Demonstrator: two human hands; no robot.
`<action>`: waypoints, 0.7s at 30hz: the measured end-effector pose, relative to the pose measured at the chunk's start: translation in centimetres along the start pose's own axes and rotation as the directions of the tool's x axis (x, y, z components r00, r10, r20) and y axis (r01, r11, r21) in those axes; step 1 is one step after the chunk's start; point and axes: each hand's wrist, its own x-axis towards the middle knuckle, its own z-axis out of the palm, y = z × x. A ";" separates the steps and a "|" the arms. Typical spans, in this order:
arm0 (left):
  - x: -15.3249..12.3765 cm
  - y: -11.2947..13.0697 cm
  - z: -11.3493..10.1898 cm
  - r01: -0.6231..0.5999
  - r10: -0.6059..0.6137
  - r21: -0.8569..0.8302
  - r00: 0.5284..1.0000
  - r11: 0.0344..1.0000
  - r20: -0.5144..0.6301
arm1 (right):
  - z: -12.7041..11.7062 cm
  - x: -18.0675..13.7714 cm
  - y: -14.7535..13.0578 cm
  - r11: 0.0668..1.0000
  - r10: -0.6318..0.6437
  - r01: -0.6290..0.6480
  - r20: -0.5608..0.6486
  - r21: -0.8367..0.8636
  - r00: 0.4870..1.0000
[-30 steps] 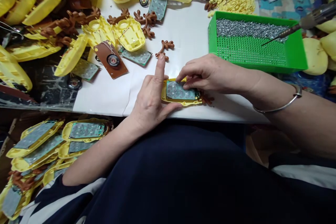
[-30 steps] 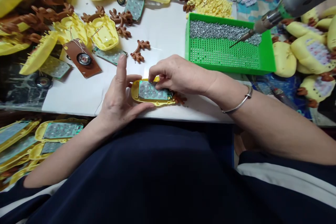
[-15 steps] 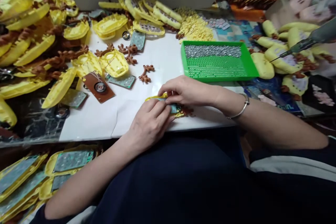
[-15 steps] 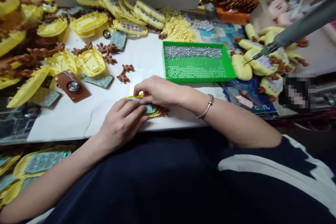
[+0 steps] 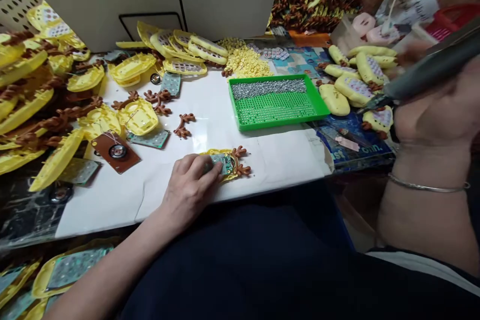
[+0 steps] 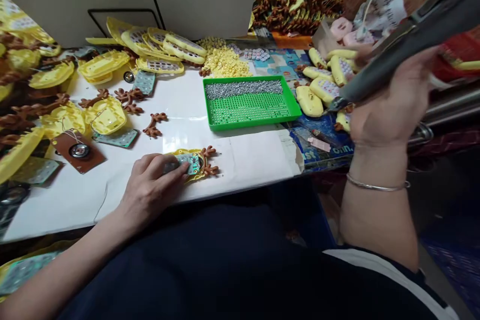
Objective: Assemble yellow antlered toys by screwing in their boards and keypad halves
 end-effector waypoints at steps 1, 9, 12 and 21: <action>-0.1 0.0 0.1 0.008 -0.008 -0.013 1.000 1.000 -0.015 | 0.3 -0.1 0.2 0.993 -0.100 0.102 -0.046 0.060 0.994; 0.2 -0.4 0.2 0.026 -0.005 -0.238 0.996 0.971 0.086 | 7.5 0.2 0.2 0.982 -0.188 0.181 0.374 0.055 0.908; 0.2 -0.4 0.1 0.034 -0.012 -0.227 0.995 0.973 0.097 | 11.5 1.0 1.4 0.967 -0.227 0.180 0.293 0.179 0.929; 0.1 -0.4 0.2 0.057 -0.035 -0.228 0.995 0.972 0.097 | 17.8 2.5 5.6 0.964 -0.250 0.264 0.242 -0.026 0.937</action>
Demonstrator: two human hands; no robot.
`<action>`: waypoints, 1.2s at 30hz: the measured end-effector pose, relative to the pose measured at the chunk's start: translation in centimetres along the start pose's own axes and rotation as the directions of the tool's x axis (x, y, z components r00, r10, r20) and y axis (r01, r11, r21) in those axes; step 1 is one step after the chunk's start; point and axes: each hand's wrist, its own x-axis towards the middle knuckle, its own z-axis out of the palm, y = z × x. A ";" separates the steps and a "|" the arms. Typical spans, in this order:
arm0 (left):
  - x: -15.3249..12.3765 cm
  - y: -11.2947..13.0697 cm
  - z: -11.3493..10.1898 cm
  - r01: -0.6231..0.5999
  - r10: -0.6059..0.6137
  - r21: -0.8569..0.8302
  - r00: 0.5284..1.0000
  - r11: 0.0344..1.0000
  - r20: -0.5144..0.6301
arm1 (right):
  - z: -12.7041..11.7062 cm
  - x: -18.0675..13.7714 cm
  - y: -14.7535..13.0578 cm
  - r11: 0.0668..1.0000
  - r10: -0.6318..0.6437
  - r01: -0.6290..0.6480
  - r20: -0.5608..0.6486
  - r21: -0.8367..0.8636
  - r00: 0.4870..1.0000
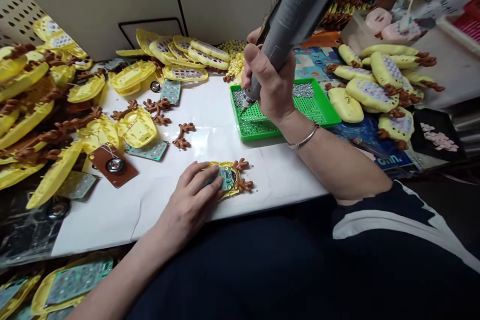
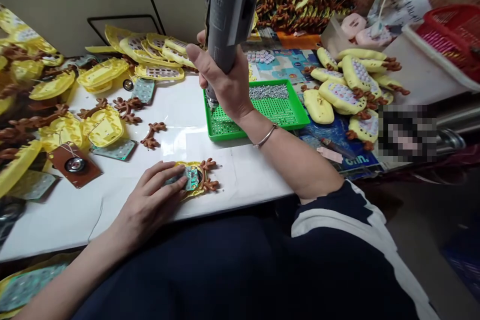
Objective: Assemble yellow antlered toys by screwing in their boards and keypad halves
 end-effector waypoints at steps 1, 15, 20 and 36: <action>0.0 0.0 0.0 -0.001 0.001 -0.001 1.000 1.000 0.001 | 0.2 0.1 0.1 1.000 -0.010 0.010 -0.018 0.025 1.000; -0.1 0.0 0.0 0.018 -0.018 -0.039 1.000 0.999 0.000 | 0.0 -0.4 0.4 0.974 0.130 -0.129 -0.005 -0.188 0.992; 0.0 0.1 -0.1 0.010 -0.010 -0.047 1.000 0.999 -0.002 | 0.4 -0.5 0.9 0.995 0.097 -0.097 -0.005 -0.006 0.995; -0.2 -0.1 -0.1 0.019 -0.017 -0.064 1.000 0.998 0.021 | -0.2 -4.9 -8.3 0.982 0.186 -0.189 0.122 0.009 0.975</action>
